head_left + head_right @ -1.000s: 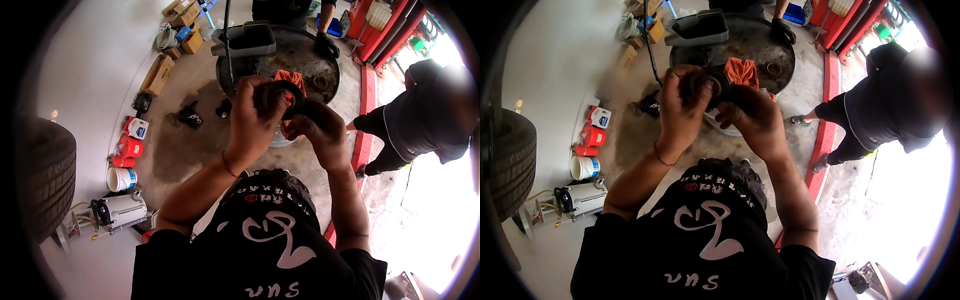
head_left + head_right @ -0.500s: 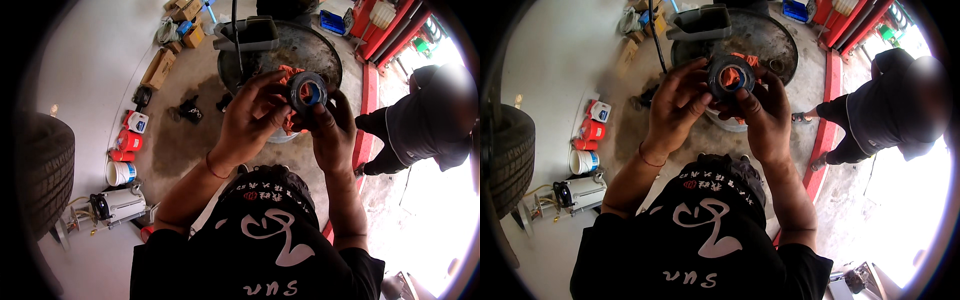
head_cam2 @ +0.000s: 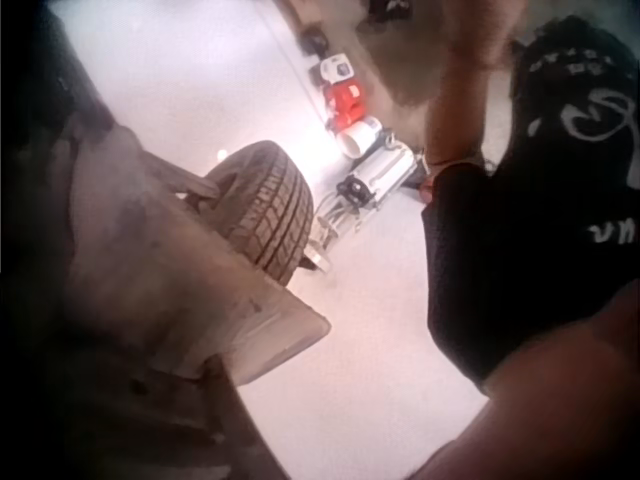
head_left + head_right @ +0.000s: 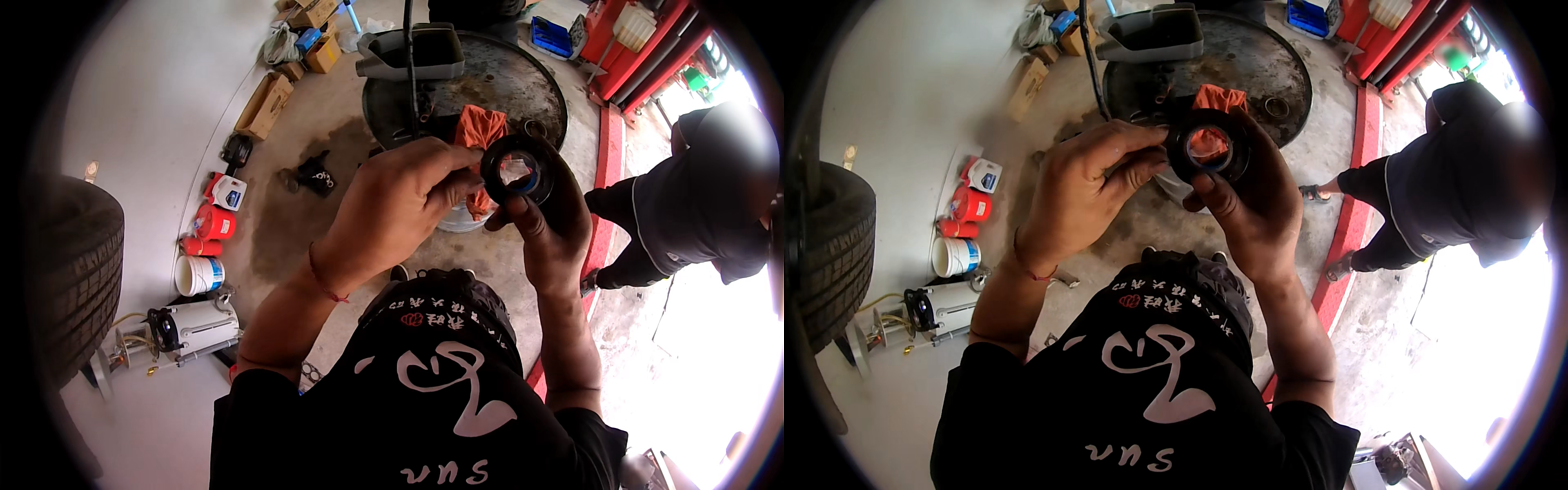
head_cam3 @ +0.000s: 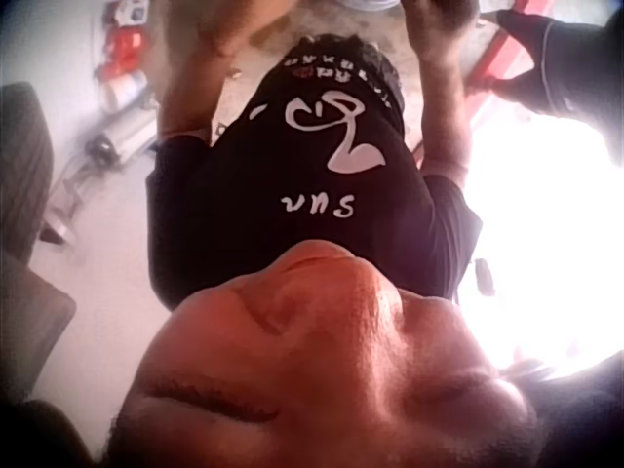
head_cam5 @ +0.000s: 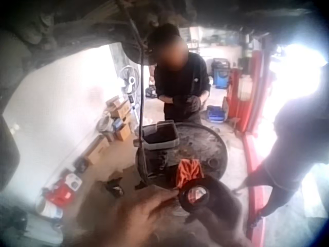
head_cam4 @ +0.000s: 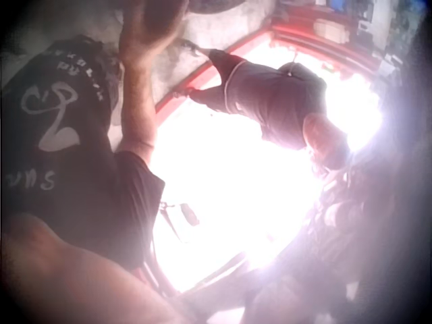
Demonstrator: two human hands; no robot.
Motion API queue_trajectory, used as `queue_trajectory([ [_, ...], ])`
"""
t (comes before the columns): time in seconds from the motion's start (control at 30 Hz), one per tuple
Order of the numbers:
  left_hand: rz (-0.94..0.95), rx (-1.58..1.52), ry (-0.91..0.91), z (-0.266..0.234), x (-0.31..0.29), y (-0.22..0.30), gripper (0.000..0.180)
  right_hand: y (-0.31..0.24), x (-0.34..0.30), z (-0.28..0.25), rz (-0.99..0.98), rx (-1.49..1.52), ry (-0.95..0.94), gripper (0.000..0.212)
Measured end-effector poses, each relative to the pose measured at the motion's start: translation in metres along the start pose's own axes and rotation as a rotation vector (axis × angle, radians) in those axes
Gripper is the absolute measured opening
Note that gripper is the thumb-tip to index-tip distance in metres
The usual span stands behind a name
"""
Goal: The person strips the insulation from a black wire using a red tool and then wraps the exposed end with black electrical tape. The person handles the wire and tape with both hands while standing in a workshop.
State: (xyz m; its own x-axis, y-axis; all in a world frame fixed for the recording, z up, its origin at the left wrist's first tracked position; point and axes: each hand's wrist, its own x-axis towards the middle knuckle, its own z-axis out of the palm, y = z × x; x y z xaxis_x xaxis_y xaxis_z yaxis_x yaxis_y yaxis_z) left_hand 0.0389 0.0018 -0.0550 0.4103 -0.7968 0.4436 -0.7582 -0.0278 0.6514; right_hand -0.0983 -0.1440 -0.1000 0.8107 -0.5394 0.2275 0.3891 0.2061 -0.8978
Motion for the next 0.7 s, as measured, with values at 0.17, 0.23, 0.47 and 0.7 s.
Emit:
queue_trajectory([
  [0.17,0.044,0.150,-0.030,-0.003,0.002,0.006,0.020,-0.003,-0.002,-0.002,0.018,-0.104,-0.023,0.075],
  [0.23,0.016,0.117,-0.001,0.000,0.001,0.007,0.017,-0.003,-0.002,-0.002,0.005,-0.141,-0.020,0.075],
  [0.47,-0.166,0.014,-0.023,0.004,0.009,0.009,0.015,0.016,-0.001,-0.007,-0.453,-0.800,0.042,0.074],
  [0.7,-0.145,-0.072,0.078,0.013,0.008,0.005,0.017,0.007,-0.002,-0.001,-0.394,-0.742,0.113,0.072],
])
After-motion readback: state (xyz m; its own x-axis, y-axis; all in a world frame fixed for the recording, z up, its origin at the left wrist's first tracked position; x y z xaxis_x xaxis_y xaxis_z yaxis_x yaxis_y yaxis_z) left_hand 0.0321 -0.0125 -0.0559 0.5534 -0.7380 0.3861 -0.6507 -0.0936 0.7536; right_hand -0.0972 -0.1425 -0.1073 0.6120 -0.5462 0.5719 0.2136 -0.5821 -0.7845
